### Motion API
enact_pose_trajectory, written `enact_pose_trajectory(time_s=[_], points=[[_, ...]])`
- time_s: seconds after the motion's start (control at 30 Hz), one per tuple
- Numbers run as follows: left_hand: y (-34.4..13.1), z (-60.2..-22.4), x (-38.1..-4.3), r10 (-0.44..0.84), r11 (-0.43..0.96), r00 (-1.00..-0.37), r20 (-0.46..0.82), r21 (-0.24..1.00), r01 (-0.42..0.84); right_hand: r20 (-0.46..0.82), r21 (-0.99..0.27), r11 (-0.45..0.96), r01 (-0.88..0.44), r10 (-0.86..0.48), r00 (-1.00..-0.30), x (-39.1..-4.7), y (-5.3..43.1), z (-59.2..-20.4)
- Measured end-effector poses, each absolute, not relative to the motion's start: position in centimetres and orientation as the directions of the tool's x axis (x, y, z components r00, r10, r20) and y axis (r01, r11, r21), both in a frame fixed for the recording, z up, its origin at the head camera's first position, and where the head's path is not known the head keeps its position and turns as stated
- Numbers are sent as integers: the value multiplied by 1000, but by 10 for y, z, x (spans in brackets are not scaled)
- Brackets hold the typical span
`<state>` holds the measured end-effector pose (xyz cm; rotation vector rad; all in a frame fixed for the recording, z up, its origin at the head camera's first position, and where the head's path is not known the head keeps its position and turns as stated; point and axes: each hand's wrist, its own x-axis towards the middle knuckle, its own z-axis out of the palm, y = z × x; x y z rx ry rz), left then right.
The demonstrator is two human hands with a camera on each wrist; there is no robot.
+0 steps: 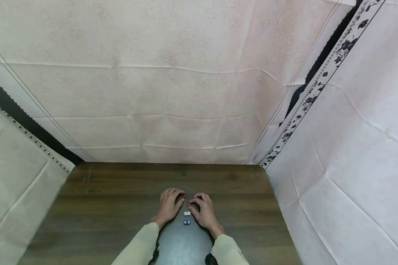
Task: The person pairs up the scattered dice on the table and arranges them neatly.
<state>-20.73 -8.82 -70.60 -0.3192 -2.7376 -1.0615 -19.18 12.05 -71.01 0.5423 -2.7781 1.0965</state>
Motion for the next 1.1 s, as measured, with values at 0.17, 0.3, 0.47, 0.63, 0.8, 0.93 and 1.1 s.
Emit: enact_pose_trajectory(time_s=[0.17,0.3,0.47,0.63,0.8,0.93,1.1], points=[[-87,-706,-208,144,734,-951,272,616,287,233,-634,678,-371,-289,-928,-192,121,-710],[-87,-706,-208,152,740,-952,267,608,288,239,-631,680,-373,-288,-927,-191,120,-710],[-87,-708,-208,152,747,-949,276,596,294,231,-635,680,-366,-285,-930,-191,120,-711],[-86,-709,-208,147,744,-952,268,605,285,236,-639,675,-368,-283,-930,-191,120,-710],[-85,-711,-208,131,739,-947,293,608,290,239,-641,673,-369,-282,-929,-191,119,-711],[-84,-712,-208,123,740,-941,315,603,298,247,-641,668,-377,-285,-926,-192,119,-711],[-84,-714,-209,114,725,-944,309,624,292,252,-643,666,-379,-284,-925,-191,119,-711]])
